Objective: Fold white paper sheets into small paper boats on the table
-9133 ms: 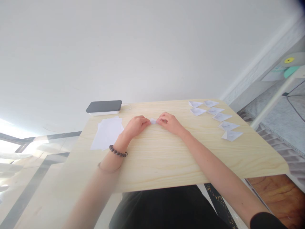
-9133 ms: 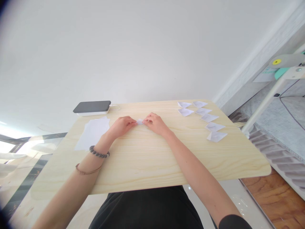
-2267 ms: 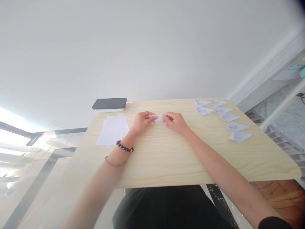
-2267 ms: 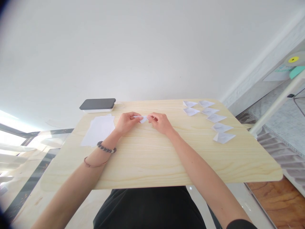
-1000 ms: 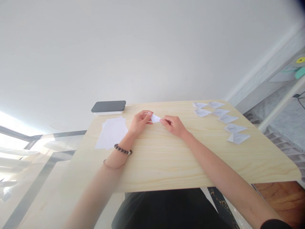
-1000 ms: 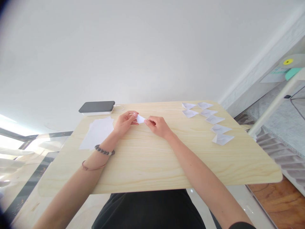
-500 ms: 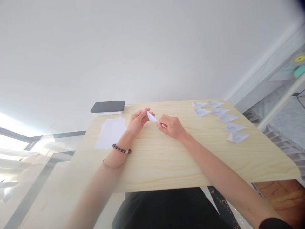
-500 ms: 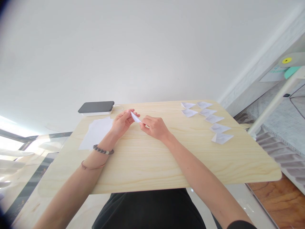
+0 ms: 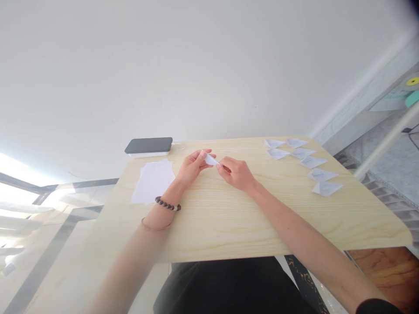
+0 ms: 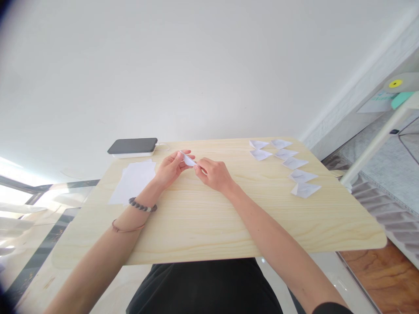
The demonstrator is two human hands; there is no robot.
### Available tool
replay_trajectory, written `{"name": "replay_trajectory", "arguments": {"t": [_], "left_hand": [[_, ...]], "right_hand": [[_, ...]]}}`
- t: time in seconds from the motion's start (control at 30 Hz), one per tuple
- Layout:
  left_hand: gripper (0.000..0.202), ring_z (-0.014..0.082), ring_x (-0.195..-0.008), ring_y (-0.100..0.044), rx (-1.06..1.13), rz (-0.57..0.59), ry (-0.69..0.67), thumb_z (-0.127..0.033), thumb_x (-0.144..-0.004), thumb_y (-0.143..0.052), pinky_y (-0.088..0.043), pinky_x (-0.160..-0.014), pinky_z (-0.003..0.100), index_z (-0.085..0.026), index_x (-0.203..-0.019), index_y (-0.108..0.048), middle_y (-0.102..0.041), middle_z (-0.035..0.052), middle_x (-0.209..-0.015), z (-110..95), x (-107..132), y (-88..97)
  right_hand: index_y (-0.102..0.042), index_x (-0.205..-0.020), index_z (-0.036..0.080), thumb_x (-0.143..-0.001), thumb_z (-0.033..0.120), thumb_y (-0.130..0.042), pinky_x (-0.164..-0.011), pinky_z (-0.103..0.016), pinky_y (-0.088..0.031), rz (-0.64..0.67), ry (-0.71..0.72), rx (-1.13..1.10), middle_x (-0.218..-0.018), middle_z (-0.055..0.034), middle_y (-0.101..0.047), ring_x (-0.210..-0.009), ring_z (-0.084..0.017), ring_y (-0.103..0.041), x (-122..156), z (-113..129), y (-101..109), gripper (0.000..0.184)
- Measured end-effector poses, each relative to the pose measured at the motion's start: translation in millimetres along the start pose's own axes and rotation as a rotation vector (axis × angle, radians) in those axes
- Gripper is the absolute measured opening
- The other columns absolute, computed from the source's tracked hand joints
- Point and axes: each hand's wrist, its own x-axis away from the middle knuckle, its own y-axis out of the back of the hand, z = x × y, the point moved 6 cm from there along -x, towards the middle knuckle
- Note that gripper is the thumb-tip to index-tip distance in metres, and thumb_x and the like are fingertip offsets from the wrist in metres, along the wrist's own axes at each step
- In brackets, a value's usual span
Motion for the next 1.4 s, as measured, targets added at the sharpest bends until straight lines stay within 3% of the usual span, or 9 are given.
{"name": "replay_trajectory", "arguments": {"t": [0.2,0.43,0.77,0.9,1.03,1.13,1.27,1.4], "left_hand": [[0.021,0.0129,-0.078,-0.057,-0.112,0.059,-0.023,-0.034,-0.074,-0.061,-0.044,-0.079,0.03,-0.015,-0.081,-0.062,-0.061,0.0023,-0.078,1,1,-3.9],[0.023,0.0112,-0.065,-0.05,-0.285,0.045,-0.05,-0.038,-0.073,-0.06,-0.042,-0.066,0.025,-0.015,-0.073,-0.06,-0.055,0.0007,-0.067,-4,-1,3.8],[0.023,0.0125,-0.078,-0.056,-0.125,0.071,0.045,-0.037,-0.074,-0.06,-0.044,-0.076,0.027,-0.015,-0.081,-0.06,-0.06,0.0029,-0.078,4,1,-3.2],[0.023,0.0109,-0.072,-0.056,-0.151,0.067,0.045,-0.037,-0.072,-0.062,-0.044,-0.076,0.028,-0.014,-0.077,-0.061,-0.059,0.0021,-0.073,4,0,0.1],[0.023,0.0102,-0.068,-0.055,-0.181,0.09,0.034,-0.036,-0.072,-0.062,-0.043,-0.075,0.028,-0.014,-0.076,-0.061,-0.058,0.0008,-0.068,2,0,3.4],[0.023,0.0102,-0.068,-0.055,-0.229,0.054,0.035,-0.036,-0.073,-0.061,-0.043,-0.075,0.028,-0.014,-0.077,-0.06,-0.06,0.0007,-0.069,3,0,5.2],[0.025,0.0097,-0.066,-0.055,-0.229,0.001,0.03,-0.036,-0.073,-0.061,-0.043,-0.071,0.027,-0.015,-0.085,-0.058,-0.06,0.0004,-0.069,5,0,4.5],[0.028,0.0093,-0.065,-0.055,-0.198,-0.051,0.013,-0.037,-0.073,-0.061,-0.043,-0.067,0.025,-0.016,-0.091,-0.057,-0.06,0.0003,-0.071,4,0,6.9]], "right_hand": [[-0.049,-0.068,0.019,-0.086,0.029,-0.037,-0.052,-0.023,-0.026,0.013,0.016,0.009,-0.063,0.0007,-0.05,-0.054,-0.009,-0.04,0,-1,-3,0.024],[-0.048,-0.068,0.019,-0.087,0.028,-0.035,-0.053,-0.023,-0.026,0.079,0.061,0.009,-0.064,0.0004,-0.05,-0.055,-0.009,-0.04,0,8,-7,0.025],[-0.043,-0.065,0.019,-0.086,0.031,-0.035,-0.053,-0.022,-0.028,-0.006,-0.046,-0.059,-0.061,0.0014,-0.044,-0.053,-0.009,-0.037,0,-6,0,0.026],[-0.042,-0.063,0.019,-0.086,0.034,-0.037,-0.052,-0.022,-0.028,0.006,-0.075,-0.132,-0.058,0.0022,-0.041,-0.052,-0.009,-0.035,-1,-8,0,0.028],[-0.042,-0.062,0.019,-0.085,0.038,-0.037,-0.05,-0.022,-0.028,0.08,-0.117,-0.255,-0.054,0.0037,-0.039,-0.049,-0.008,-0.034,-1,-9,-6,0.03],[-0.047,-0.066,0.019,-0.083,0.042,-0.042,-0.051,-0.022,-0.032,0.098,-0.195,-0.37,-0.056,0.0034,-0.045,-0.05,-0.008,-0.041,0,-14,-10,0.029],[-0.053,-0.081,0.018,-0.079,0.053,-0.043,-0.053,-0.023,-0.042,0.122,-0.425,-0.751,-0.074,-0.0031,-0.06,-0.057,-0.011,-0.055,2,-32,-19,0.037],[-0.055,-0.087,0.014,-0.08,0.065,-0.022,-0.059,-0.029,-0.049,0.103,-0.659,-1.121,-0.084,-0.012,-0.064,-0.065,-0.017,-0.061,3,-51,-24,0.061]]}}
